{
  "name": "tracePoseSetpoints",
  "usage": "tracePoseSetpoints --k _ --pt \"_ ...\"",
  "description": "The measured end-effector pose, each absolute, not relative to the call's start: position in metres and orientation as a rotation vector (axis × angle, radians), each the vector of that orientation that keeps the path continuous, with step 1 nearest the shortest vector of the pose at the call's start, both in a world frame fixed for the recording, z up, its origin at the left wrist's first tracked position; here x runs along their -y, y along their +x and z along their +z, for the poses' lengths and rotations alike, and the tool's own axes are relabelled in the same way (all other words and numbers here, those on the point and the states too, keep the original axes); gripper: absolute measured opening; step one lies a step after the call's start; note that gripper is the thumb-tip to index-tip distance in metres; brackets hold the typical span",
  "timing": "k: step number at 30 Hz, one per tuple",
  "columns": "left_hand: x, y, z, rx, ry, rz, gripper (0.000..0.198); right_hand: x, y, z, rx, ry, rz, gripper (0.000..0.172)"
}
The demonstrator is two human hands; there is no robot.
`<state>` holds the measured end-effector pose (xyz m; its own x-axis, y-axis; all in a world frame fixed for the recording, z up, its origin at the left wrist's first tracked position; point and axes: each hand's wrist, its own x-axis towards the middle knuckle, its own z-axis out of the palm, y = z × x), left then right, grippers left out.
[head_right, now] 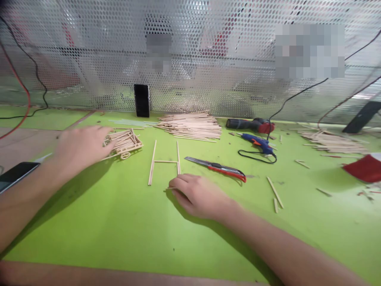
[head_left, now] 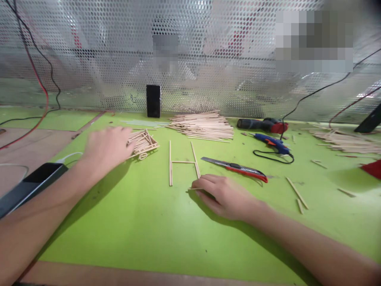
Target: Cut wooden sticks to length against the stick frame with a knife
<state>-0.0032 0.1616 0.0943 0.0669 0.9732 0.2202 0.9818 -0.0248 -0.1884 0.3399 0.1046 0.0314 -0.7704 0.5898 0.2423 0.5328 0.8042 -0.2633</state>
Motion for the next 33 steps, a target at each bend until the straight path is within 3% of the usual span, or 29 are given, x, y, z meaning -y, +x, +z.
tracePoseSetpoints --k 6,12,15,19,24,33 --pt "-0.122 0.052 0.055 0.961 -2.893 -0.371 0.042 -0.102 0.339 0.033 2.656 -0.743 0.106 0.029" --pt "-0.1 0.078 0.042 0.546 -2.876 -0.568 0.035 -0.095 0.337 0.034 2.601 -0.647 0.038 0.025" --pt "-0.113 0.064 0.049 0.627 -2.915 -0.545 0.037 -0.096 0.339 0.036 2.533 -0.693 0.063 0.023" --pt "-0.15 0.023 0.064 1.092 -2.767 -0.403 0.046 -0.102 0.346 0.037 2.423 -0.783 0.087 0.031" --pt "-0.18 -0.017 0.076 1.663 -2.347 -0.149 0.048 -0.106 0.348 0.037 2.476 -0.774 0.13 0.025" --pt "-0.184 -0.01 0.081 1.779 -2.256 -0.069 0.056 -0.103 0.345 0.034 2.517 -0.733 0.154 0.029"
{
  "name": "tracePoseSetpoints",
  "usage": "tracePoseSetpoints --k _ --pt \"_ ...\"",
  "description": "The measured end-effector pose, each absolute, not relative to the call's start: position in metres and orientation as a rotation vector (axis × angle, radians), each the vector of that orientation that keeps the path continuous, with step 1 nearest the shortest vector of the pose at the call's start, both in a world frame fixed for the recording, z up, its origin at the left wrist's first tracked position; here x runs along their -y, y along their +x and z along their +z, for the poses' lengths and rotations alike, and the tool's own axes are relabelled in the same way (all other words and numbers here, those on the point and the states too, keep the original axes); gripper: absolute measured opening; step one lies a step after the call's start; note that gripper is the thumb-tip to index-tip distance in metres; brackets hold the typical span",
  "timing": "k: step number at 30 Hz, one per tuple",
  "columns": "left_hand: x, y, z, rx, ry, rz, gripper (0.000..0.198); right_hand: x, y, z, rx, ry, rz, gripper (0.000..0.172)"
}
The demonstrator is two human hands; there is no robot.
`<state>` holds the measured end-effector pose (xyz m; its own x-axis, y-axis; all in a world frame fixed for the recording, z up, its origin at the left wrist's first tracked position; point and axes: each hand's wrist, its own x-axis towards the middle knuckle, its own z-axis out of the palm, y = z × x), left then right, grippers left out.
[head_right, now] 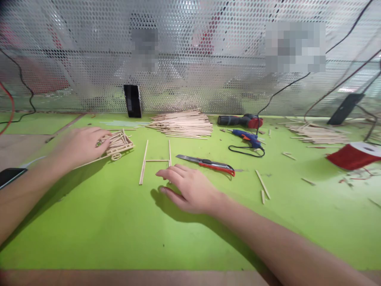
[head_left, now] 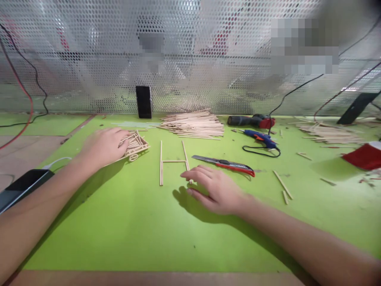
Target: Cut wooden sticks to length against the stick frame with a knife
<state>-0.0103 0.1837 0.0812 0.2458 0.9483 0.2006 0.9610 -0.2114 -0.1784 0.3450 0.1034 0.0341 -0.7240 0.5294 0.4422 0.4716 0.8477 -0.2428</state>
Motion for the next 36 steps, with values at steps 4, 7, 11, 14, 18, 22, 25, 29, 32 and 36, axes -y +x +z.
tracePoseSetpoints --k 4,7,11,14,18,22,25,29,32,36 --pt "-0.199 0.007 0.084 1.819 -2.289 -0.08 0.056 -0.104 0.344 0.033 2.552 -0.735 0.226 0.028" --pt "-0.221 0.019 0.087 1.915 -2.256 -0.086 0.057 -0.104 0.344 0.031 2.58 -0.733 0.263 0.026" --pt "-0.25 0.03 0.088 2.025 -2.208 -0.028 0.056 -0.103 0.344 0.029 2.6 -0.733 0.307 0.023" --pt "-0.261 0.037 0.086 2.057 -2.212 0.026 0.05 -0.102 0.344 0.029 2.603 -0.707 0.311 0.022" --pt "-0.264 0.041 0.083 2.043 -2.248 0.029 0.052 -0.101 0.343 0.028 2.6 -0.663 0.315 0.021" --pt "-0.264 0.04 0.081 2.023 -2.262 -0.003 0.056 -0.102 0.343 0.027 2.587 -0.672 0.322 0.021" --pt "-0.264 0.037 0.085 1.999 -2.271 -0.044 0.054 -0.103 0.343 0.027 2.582 -0.674 0.302 0.022" --pt "-0.259 0.027 0.099 2.001 -2.264 -0.078 0.055 -0.103 0.344 0.027 2.606 -0.687 0.308 0.022" --pt "-0.251 0.018 0.106 2.03 -2.282 -0.033 0.06 -0.104 0.344 0.027 2.619 -0.699 0.327 0.022" --pt "-0.238 0.012 0.102 2.054 -2.336 0.075 0.057 -0.104 0.343 0.028 2.627 -0.724 0.348 0.023"
